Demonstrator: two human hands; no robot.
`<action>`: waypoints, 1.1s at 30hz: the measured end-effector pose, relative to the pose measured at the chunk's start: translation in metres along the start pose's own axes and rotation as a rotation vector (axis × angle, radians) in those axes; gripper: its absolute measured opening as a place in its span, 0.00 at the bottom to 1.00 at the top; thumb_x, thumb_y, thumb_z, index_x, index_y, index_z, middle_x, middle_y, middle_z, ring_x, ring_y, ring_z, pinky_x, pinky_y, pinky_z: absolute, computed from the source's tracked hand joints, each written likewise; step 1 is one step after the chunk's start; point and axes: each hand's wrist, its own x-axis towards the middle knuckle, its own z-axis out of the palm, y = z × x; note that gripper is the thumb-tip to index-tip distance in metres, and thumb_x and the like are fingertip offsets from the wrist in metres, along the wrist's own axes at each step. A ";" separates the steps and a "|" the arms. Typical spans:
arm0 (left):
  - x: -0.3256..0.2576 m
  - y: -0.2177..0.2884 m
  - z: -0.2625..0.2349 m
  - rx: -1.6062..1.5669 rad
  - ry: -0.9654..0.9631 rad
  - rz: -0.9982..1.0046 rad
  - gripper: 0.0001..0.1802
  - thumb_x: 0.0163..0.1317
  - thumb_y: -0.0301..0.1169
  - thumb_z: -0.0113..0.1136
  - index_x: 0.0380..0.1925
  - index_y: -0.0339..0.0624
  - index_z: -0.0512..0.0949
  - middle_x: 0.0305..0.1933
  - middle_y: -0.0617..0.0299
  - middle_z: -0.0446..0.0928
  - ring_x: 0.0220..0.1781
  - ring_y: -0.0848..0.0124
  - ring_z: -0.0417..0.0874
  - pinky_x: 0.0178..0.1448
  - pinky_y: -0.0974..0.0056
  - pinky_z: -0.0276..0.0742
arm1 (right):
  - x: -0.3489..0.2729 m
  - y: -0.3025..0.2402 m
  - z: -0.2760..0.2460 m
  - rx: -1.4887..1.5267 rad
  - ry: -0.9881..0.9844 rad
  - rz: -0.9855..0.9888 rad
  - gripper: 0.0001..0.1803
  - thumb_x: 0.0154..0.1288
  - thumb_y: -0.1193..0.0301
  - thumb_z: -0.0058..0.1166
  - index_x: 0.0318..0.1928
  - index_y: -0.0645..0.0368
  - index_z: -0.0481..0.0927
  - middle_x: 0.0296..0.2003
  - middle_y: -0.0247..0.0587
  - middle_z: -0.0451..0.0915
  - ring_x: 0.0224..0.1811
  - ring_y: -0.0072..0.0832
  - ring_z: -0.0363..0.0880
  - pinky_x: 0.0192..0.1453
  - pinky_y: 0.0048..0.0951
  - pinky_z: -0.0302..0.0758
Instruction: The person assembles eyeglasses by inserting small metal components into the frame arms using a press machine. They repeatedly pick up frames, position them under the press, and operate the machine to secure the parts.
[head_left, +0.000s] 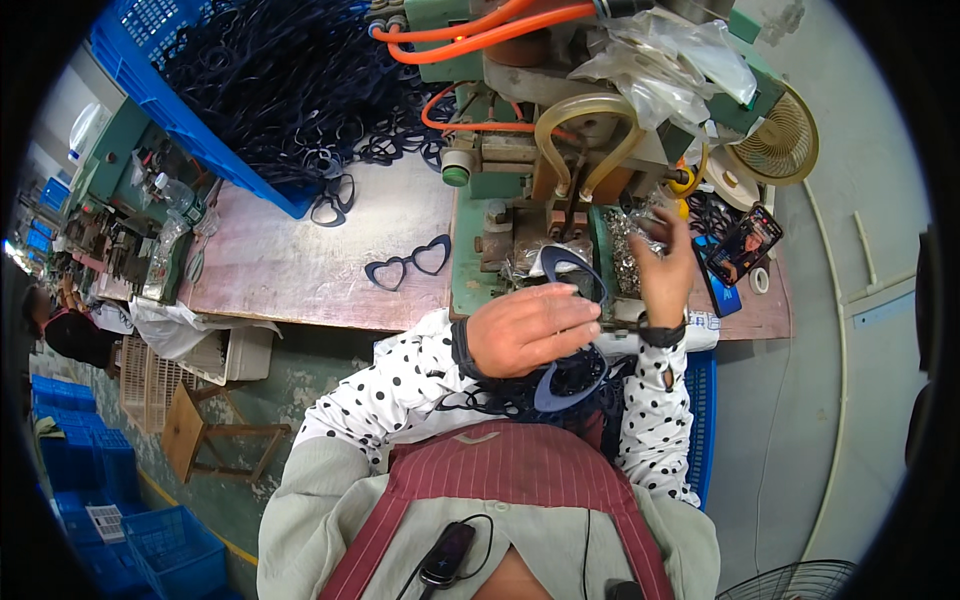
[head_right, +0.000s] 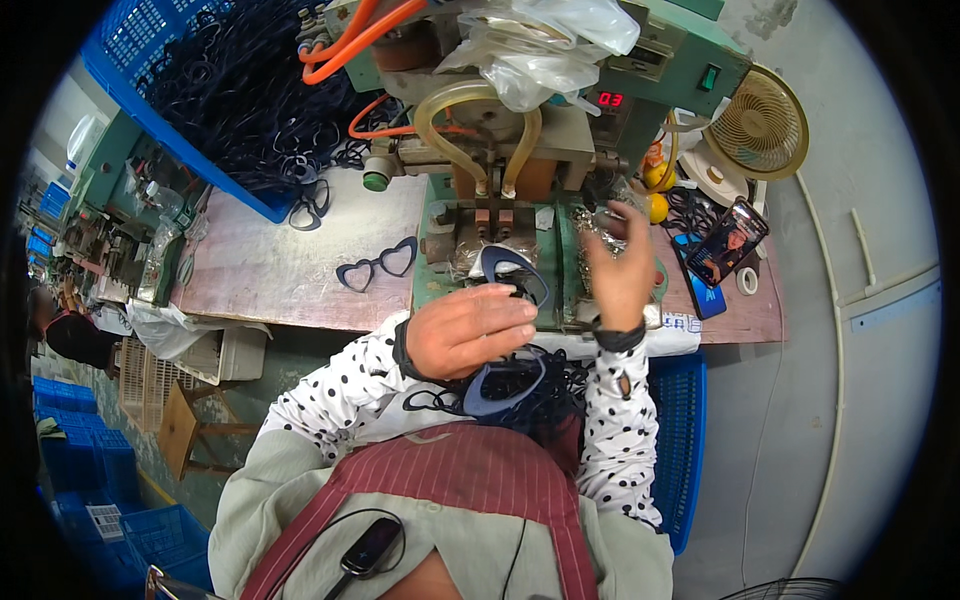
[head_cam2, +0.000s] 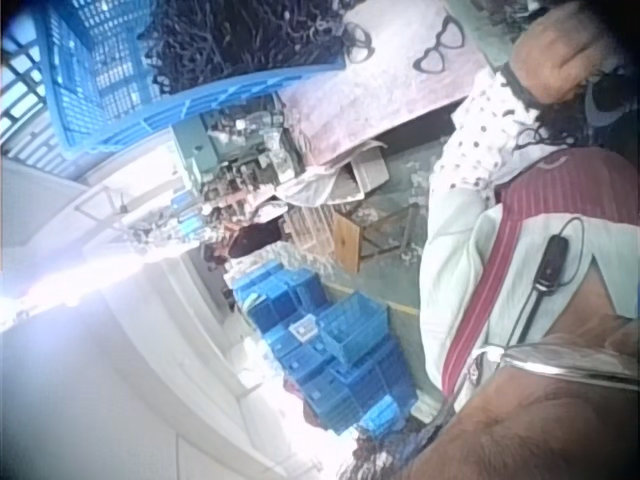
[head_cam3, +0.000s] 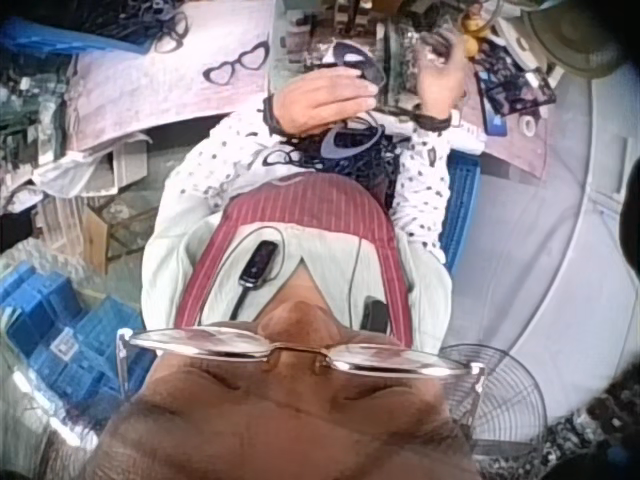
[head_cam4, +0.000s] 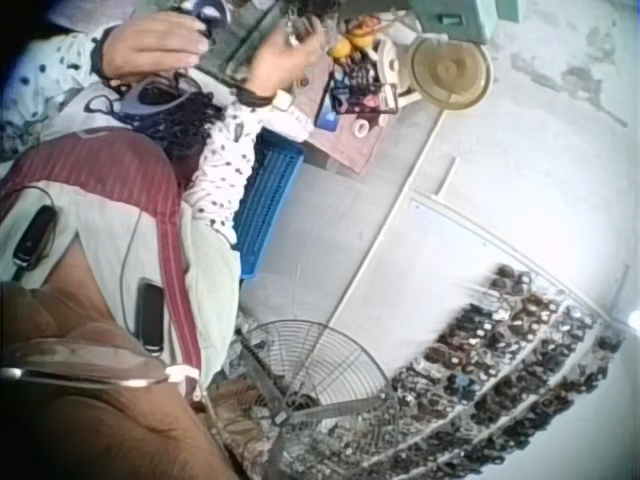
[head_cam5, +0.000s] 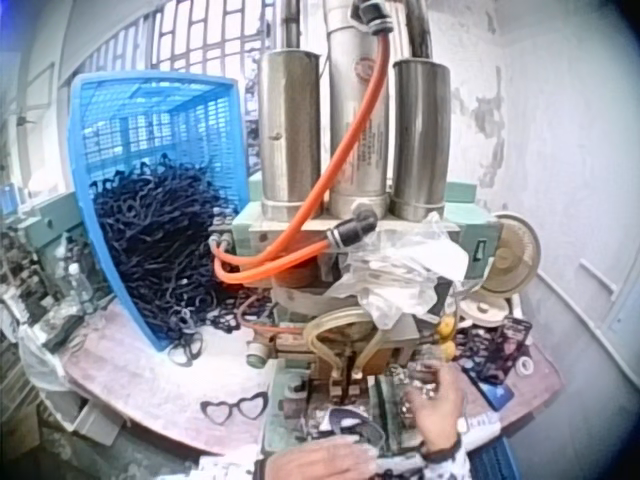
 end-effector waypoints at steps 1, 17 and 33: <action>0.000 -0.003 0.003 -0.026 0.006 -0.006 0.19 0.58 0.22 0.56 0.50 0.31 0.78 0.52 0.44 0.78 0.53 0.54 0.82 0.60 0.48 0.78 | 0.002 0.025 -0.005 -0.256 0.118 -0.053 0.23 0.53 0.74 0.65 0.52 0.59 0.77 0.41 0.43 0.84 0.45 0.37 0.82 0.50 0.34 0.76; -0.002 0.005 -0.004 0.083 -0.089 -0.053 0.22 0.59 0.29 0.62 0.55 0.37 0.76 0.58 0.48 0.76 0.58 0.57 0.80 0.69 0.45 0.66 | -0.025 0.097 -0.017 -0.426 -0.052 0.023 0.10 0.61 0.67 0.60 0.33 0.62 0.83 0.29 0.46 0.83 0.34 0.43 0.82 0.39 0.38 0.75; -0.182 -0.107 -0.023 0.971 -0.069 -1.191 0.15 0.47 0.40 0.66 0.32 0.43 0.80 0.44 0.56 0.75 0.52 0.54 0.71 0.53 0.50 0.65 | -0.027 0.099 -0.015 -0.302 0.062 0.036 0.06 0.67 0.70 0.53 0.40 0.57 0.80 0.28 0.44 0.83 0.29 0.40 0.83 0.35 0.38 0.76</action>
